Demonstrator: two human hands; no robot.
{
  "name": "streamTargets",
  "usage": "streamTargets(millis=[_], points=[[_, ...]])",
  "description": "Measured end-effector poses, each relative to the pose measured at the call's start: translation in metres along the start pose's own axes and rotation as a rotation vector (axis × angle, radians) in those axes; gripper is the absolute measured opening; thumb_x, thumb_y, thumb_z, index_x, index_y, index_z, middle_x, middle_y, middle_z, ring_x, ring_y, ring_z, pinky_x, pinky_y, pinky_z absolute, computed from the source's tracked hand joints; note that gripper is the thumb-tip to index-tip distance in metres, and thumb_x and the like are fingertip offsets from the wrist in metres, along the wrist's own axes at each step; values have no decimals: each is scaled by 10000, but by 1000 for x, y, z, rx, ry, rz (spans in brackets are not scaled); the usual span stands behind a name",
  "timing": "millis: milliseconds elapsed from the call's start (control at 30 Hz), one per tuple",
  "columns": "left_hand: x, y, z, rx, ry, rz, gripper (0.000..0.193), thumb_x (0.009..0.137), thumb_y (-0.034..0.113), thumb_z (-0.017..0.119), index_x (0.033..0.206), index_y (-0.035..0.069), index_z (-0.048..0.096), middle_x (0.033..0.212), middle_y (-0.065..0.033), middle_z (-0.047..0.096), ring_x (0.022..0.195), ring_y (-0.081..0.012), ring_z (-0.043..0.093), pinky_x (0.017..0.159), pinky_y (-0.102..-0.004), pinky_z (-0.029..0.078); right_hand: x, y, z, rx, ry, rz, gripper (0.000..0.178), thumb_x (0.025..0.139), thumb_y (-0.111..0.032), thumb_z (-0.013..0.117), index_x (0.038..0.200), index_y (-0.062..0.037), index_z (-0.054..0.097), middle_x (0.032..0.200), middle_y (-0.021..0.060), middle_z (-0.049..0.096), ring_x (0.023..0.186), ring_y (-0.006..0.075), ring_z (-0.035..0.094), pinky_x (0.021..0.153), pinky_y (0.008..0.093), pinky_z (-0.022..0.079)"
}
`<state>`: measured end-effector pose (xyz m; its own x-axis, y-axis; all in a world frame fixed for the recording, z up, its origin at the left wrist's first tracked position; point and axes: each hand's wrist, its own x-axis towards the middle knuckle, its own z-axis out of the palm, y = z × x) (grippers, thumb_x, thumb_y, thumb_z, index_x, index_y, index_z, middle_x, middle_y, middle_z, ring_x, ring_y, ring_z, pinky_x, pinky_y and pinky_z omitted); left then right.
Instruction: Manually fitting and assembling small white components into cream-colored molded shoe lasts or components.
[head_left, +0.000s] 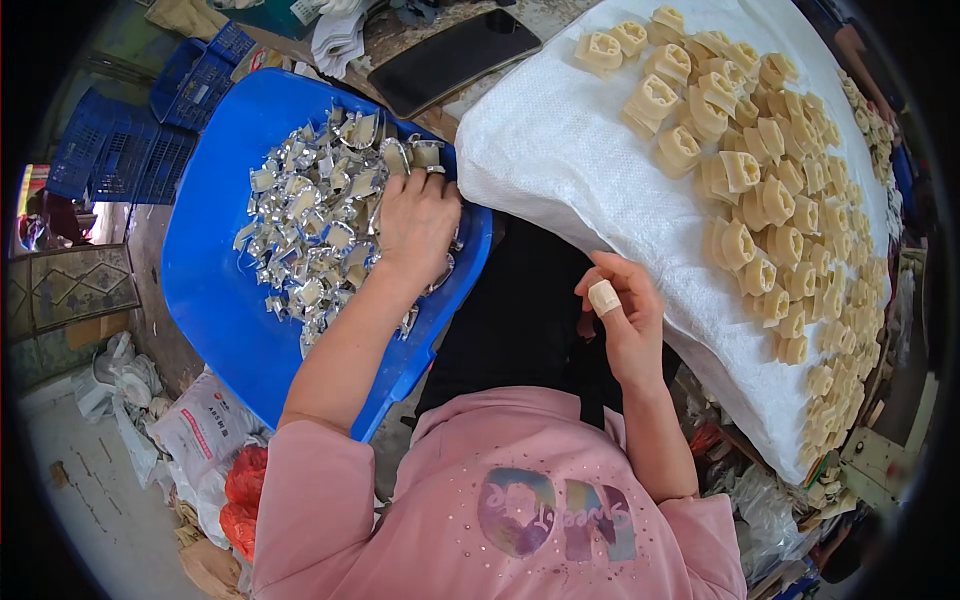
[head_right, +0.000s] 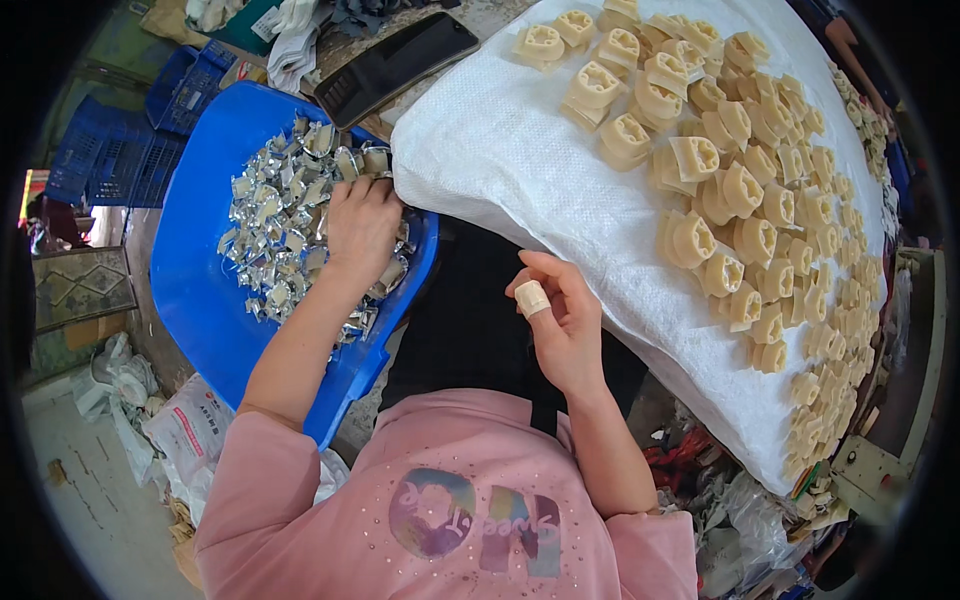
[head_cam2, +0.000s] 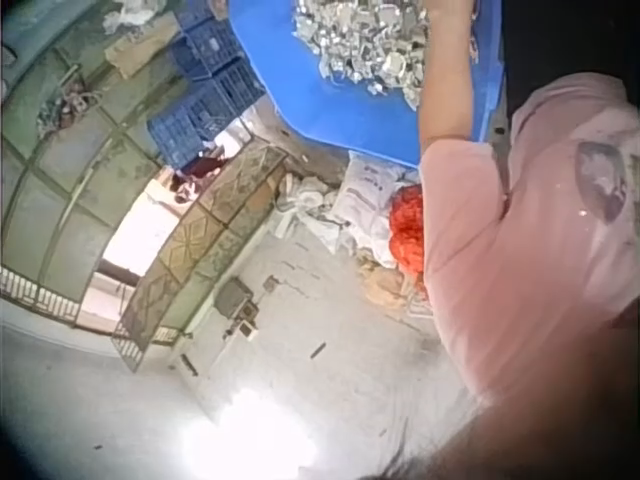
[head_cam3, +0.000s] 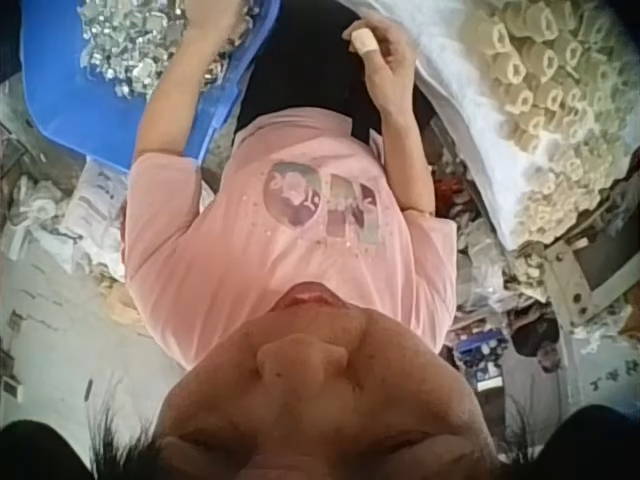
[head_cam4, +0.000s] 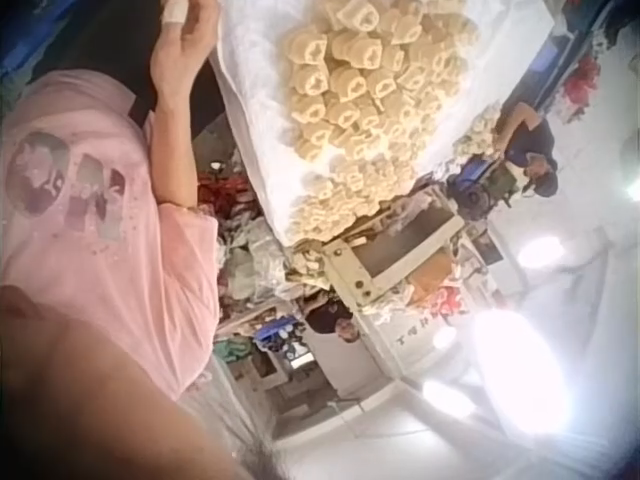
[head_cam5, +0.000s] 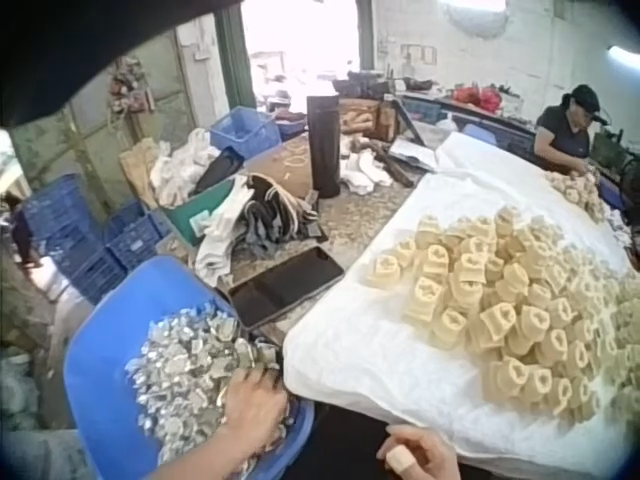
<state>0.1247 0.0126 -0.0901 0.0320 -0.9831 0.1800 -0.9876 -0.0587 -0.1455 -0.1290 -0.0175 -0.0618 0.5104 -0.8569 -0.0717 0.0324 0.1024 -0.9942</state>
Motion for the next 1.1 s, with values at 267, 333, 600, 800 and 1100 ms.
streamTargets(millis=[267, 333, 600, 800, 1100], points=[[-32, -7, -51, -717, 137, -270, 350, 749, -62, 672, 1012, 46, 468, 1012, -119, 685, 987, -260, 642, 883, -341, 464, -2, 2, 0, -142, -63, -106, 344, 817, 23, 635, 1151, -45, 586, 926, 66, 576, 809, 137, 557, 700, 252, 454], [-39, 10, -72, -1060, 117, -357, 310, 776, -15, 686, 1000, 36, 478, 1009, -104, 682, 957, -247, 659, 813, -344, 518, 4, -14, 15, -322, -107, -284, 353, 783, -16, 698, 1122, -53, 609, 975, 90, 565, 868, 179, 559, 721, 271, 460], [-42, 64, -77, -1536, 320, -124, 351, 718, -88, 723, 1004, 7, 542, 991, -163, 671, 878, -249, 662, 744, -325, 534, 3, -16, 29, -216, -84, -596, 332, 733, 133, 632, 1031, -15, 623, 1060, 141, 510, 883, 225, 573, 702, 291, 515], [-39, 80, -82, -1510, 517, -40, 174, 748, -48, 724, 891, -9, 632, 939, -168, 671, 858, -263, 642, 724, -319, 511, -7, -24, 26, -132, -51, -648, 386, 745, 162, 576, 1084, -22, 578, 1041, 169, 489, 839, 231, 554, 643, 284, 522], [-32, 94, -82, -1575, 479, -83, 122, 858, 104, 668, 899, 15, 595, 917, -145, 670, 1026, -309, 594, 803, -342, 488, -14, -20, 25, -77, -22, -606, 409, 745, 165, 543, 1094, -47, 555, 1013, 161, 487, 775, 205, 510, 607, 276, 487]])
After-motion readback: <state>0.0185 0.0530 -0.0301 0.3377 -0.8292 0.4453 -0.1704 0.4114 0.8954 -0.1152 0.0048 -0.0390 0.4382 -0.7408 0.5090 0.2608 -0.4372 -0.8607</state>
